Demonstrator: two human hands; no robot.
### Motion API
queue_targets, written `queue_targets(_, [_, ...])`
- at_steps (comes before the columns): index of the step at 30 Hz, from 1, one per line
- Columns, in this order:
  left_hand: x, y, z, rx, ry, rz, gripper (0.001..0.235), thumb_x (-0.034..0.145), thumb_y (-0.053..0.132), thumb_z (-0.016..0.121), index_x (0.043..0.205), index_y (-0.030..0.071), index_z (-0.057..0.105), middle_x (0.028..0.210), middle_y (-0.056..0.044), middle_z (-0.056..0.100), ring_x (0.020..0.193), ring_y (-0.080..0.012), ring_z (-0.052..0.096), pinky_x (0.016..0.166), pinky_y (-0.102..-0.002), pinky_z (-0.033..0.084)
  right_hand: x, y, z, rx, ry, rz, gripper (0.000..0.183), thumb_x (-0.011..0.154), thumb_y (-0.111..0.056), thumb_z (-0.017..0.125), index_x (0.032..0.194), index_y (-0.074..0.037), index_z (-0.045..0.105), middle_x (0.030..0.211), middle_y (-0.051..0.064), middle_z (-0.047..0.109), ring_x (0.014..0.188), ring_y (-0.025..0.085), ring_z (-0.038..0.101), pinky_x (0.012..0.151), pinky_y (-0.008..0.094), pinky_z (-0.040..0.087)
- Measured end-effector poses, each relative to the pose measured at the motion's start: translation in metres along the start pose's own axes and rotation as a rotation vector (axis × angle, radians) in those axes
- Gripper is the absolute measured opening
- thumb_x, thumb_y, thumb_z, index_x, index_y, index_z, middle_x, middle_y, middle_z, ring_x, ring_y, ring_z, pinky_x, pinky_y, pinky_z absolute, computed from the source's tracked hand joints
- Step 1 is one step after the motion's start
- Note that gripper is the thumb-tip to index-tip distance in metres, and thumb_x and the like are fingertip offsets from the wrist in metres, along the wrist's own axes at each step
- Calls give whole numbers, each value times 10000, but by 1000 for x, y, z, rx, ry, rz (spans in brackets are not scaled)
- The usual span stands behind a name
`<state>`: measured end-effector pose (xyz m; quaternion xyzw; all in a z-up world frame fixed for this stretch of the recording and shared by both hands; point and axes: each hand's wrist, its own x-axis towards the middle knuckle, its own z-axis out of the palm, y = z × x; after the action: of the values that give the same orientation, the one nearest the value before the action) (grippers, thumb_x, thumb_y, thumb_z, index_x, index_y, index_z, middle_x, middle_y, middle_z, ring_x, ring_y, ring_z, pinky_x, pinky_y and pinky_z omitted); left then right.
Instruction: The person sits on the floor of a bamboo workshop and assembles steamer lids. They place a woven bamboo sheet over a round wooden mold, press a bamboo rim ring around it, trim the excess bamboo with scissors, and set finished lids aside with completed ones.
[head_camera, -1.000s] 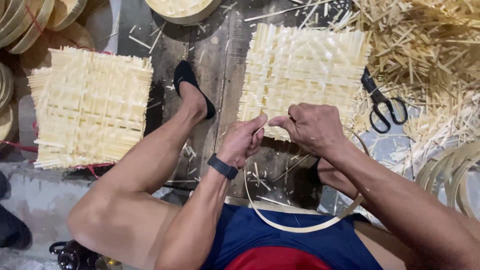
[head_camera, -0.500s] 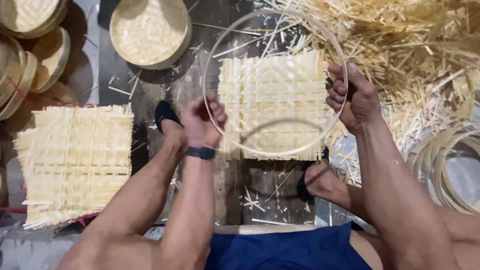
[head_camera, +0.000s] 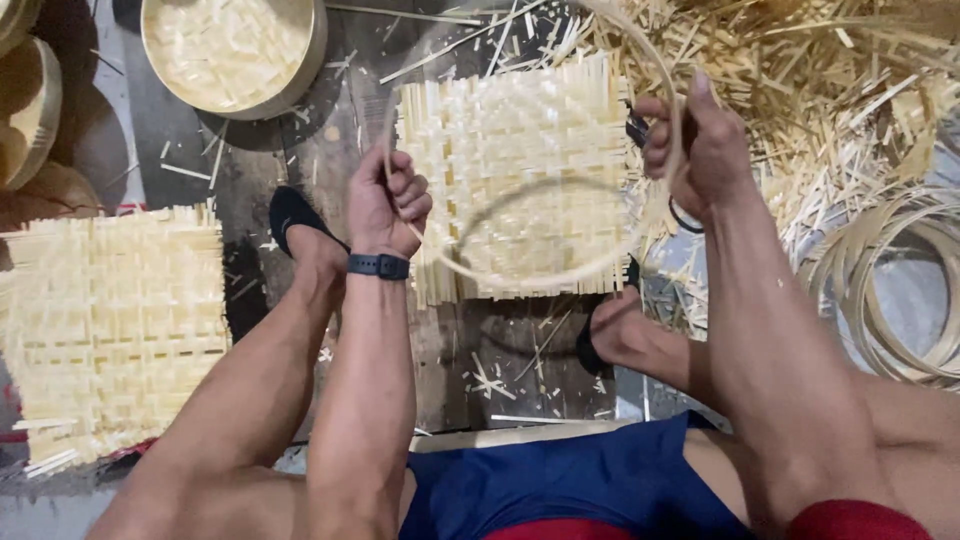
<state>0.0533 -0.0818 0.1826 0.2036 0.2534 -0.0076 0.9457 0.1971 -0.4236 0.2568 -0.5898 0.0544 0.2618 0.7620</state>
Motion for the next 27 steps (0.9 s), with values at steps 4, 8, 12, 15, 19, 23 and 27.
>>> queue_targets(4, [10,-23,-1,-181,61,24,405,1036,357,592,743,80,631,529,29,436,431,-91,359,368,-233,268,16,35,-27,253,96,60,455,1067,-488,486,868,-91,588,617,-30,392,509,97,382,456,245,339])
queue_targets(8, [13,-46,-28,-168,123,55,400,1037,352,644,727,104,594,560,30,476,428,-89,367,355,-238,275,28,62,-45,396,220,24,427,1081,-455,504,777,-156,481,588,-53,327,462,90,287,389,258,251])
queue_targets(12, [16,-45,-23,-186,93,96,367,1041,369,676,785,107,653,540,42,452,451,-88,382,352,-233,281,27,55,-32,428,124,51,414,1077,-420,544,834,-84,570,619,-25,438,485,96,400,420,254,340])
queue_targets(15, [15,-43,-24,-43,372,240,252,916,397,662,1041,216,784,564,34,576,418,-56,410,329,-198,302,31,73,-25,-229,244,-188,157,1011,-257,644,1057,-106,646,749,31,669,570,101,605,469,271,498])
queue_targets(19, [45,-58,-113,975,573,694,232,875,195,796,1087,101,788,815,-29,777,660,-115,652,586,-271,543,46,115,-42,-706,299,-285,221,893,-106,762,1082,-1,719,887,82,756,737,151,728,630,310,585])
queue_targets(23, [47,-47,-105,1494,527,673,151,779,50,812,897,-40,784,780,-141,744,703,-216,723,699,-358,574,53,132,-48,-1065,316,-458,256,857,-90,803,1094,5,787,867,173,745,757,238,722,731,351,558])
queue_targets(27, [53,-40,-103,1357,688,424,240,714,74,862,943,28,806,804,-89,783,708,-165,752,683,-312,594,45,129,-44,-1137,272,-559,275,885,-103,819,1139,-3,785,922,242,741,806,270,742,752,376,563])
